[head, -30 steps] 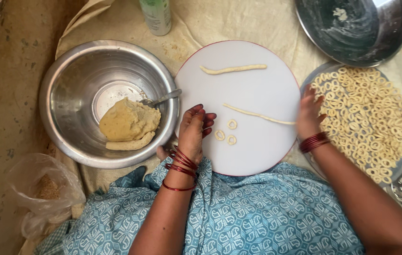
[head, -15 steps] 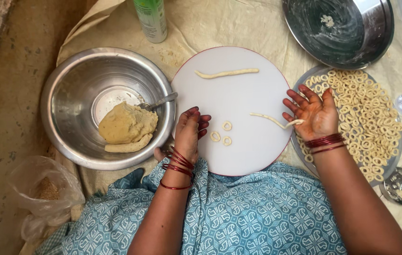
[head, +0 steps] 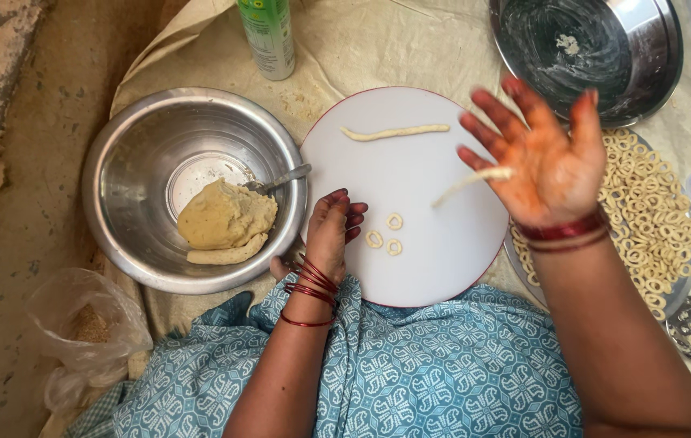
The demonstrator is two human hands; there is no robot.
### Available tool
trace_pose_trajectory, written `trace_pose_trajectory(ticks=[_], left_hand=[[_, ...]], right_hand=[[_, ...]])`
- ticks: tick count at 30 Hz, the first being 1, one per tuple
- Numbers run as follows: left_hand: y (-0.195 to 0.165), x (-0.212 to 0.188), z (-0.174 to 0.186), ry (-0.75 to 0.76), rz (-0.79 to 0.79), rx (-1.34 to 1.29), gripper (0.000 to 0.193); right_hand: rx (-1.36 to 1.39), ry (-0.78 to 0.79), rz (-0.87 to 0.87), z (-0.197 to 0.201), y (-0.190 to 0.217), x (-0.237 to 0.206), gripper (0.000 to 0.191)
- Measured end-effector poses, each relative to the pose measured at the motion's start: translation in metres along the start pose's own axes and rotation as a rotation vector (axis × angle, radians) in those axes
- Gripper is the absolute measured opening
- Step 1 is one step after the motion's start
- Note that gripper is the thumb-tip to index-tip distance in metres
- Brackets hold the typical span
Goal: The person rolls small pieces of dough into thin ropes and joins the ends to form rings, placing them on a tray. The person repeats this process with multiple pieces of dough.
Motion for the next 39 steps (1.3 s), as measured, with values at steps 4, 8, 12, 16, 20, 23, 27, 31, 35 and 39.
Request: trace_pose_trajectory(ticks=[4,8,12,16,20,23,27,31,35,39], left_hand=[[-0.003,0.001,0.001,-0.014,-0.027,-0.036,0.033],[-0.003,0.000,0.001,-0.031,-0.043,-0.070,0.032],[-0.002,0.000,0.001,-0.051,-0.052,-0.106,0.027],[-0.002,0.000,0.000,-0.080,-0.062,-0.138,0.022],[-0.001,-0.001,0.000,-0.084,-0.065,-0.127,0.021],[0.001,0.000,0.001,-0.082,-0.069,-0.123,0.021],[0.003,0.000,0.004,-0.079,-0.057,-0.116,0.022],[0.005,0.001,0.007,-0.086,-0.054,-0.100,0.023],[0.007,0.001,0.007,-0.089,-0.049,-0.094,0.024],[0.007,0.000,0.005,-0.080,-0.046,-0.095,0.025]], right_hand=[[-0.006,0.058,-0.011,-0.045,0.002,0.032,0.077],[-0.080,0.125,0.035,-0.081,-0.002,0.048,0.077],[-0.325,-0.042,0.169,-0.071,-0.022,0.062,0.089],[-0.985,-0.125,0.319,-0.039,-0.051,0.061,0.086],[-1.026,-0.475,0.166,0.015,-0.057,0.039,0.087],[-0.899,-0.582,0.138,0.048,-0.046,0.025,0.090],[-0.707,-0.592,0.107,0.064,-0.028,0.018,0.095],[-0.414,-0.605,-0.026,0.074,-0.025,0.012,0.079],[-0.384,-0.592,-0.041,0.088,-0.020,0.003,0.049],[-0.554,-0.645,-0.051,0.103,-0.018,0.000,0.042]])
Point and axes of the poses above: each hand's wrist, its own x-axis towards the middle knuckle, its own z-axis out of the back of the hand, y = z × x, the point moved 5 cm from there along x, towards the middle knuckle
